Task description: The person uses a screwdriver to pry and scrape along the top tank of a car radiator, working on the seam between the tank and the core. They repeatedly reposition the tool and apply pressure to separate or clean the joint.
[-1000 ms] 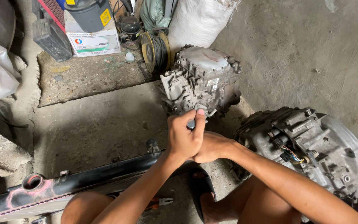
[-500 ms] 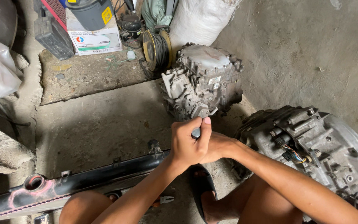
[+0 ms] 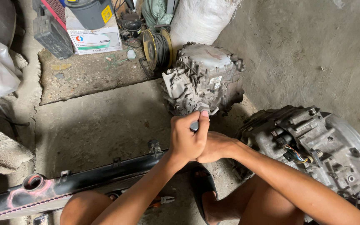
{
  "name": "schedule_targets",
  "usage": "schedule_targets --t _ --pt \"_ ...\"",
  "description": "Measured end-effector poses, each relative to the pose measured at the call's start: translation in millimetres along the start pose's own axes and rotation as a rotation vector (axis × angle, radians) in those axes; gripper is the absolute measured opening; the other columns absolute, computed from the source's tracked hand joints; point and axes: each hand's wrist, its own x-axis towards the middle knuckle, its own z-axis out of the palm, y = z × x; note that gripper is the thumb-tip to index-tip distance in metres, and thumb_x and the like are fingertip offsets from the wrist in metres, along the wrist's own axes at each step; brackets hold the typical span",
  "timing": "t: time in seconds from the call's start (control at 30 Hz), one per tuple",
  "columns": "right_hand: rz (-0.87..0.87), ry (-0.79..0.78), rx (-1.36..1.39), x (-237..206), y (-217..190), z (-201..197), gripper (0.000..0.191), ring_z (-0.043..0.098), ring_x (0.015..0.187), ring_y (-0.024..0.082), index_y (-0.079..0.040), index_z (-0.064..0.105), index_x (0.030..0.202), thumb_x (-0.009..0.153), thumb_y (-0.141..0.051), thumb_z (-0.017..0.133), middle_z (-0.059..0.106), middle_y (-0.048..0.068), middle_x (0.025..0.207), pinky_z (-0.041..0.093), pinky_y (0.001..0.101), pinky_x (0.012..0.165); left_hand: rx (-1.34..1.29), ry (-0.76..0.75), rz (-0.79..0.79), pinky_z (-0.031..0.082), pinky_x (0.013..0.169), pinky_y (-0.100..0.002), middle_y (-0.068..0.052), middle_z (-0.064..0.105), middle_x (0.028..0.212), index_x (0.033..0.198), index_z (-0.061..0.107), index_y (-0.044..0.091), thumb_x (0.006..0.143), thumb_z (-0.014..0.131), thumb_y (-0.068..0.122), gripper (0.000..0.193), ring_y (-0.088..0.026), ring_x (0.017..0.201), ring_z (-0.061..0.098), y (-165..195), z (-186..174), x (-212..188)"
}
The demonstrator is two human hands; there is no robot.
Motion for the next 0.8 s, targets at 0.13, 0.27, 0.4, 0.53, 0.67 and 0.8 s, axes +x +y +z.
schedule_targets --t 0.13,0.27,0.4,0.53,0.67,0.8 --pt "-0.099 0.009 -0.038 0.5 -11.7 -0.3 0.031 0.071 0.094 0.032 -0.006 0.073 0.106 0.076 -0.007 0.065 0.076 0.015 0.097 0.055 0.0418 0.086 0.0 -0.002 -0.09 0.034 0.047 -0.033 -0.009 0.05 0.052 0.071 0.06 -0.003 0.1 0.06 0.01 0.032 -0.012 0.046 0.044 -6.2 -0.5 7.2" --pt "0.015 0.026 -0.137 -2.3 -25.6 0.7 0.032 0.069 0.1 0.035 -0.011 0.072 0.116 0.085 -0.021 0.069 0.075 0.017 0.104 0.053 0.0442 0.091 0.008 0.017 -0.14 0.033 0.047 -0.034 -0.009 0.048 0.051 0.07 0.06 -0.003 0.1 0.061 0.012 0.033 -0.011 0.047 0.04 -14.9 0.7 10.0" --pt "-0.002 0.089 -0.161 -2.0 -33.2 -1.8 0.043 0.067 0.105 0.039 -0.008 0.067 0.122 0.089 -0.035 0.069 0.073 0.021 0.108 0.05 0.0467 0.095 0.007 0.03 -0.138 0.035 0.049 -0.033 -0.008 0.048 0.053 0.071 0.059 -0.003 0.1 0.061 0.013 0.033 -0.011 0.05 0.041 -27.1 1.5 14.1" --pt "-0.044 0.156 -0.221 0.3 -34.6 -2.8 0.054 0.063 0.108 0.045 0.0 0.061 0.127 0.088 -0.036 0.071 0.066 0.028 0.115 0.047 0.0507 0.096 -0.007 0.0 -0.224 0.034 0.049 -0.032 -0.004 0.049 0.051 0.067 0.059 -0.002 0.1 0.061 0.015 0.036 -0.01 0.049 0.042 -37.3 0.2 19.2" --pt "0.028 0.151 -0.268 2.4 -35.5 -1.9 0.056 0.062 0.108 0.047 0.005 0.062 0.121 0.089 -0.041 0.071 0.061 0.032 0.117 0.048 0.0512 0.096 -0.044 0.001 -0.285 0.034 0.047 -0.032 -0.001 0.05 0.049 0.065 0.059 -0.001 0.1 0.061 0.017 0.039 -0.009 0.047 0.044 -42.5 -0.4 21.6" --pt "0.158 0.042 -0.309 4.9 -39.4 -3.1 0.054 0.066 0.104 0.039 0.008 0.069 0.102 0.095 -0.046 0.065 0.067 0.027 0.107 0.05 0.0481 0.099 -0.04 0.001 -0.29 0.035 0.046 -0.031 0.0 0.053 0.049 0.066 0.063 0.0 0.099 0.06 0.019 0.038 -0.008 0.046 0.045 -47.2 -1.1 23.7"
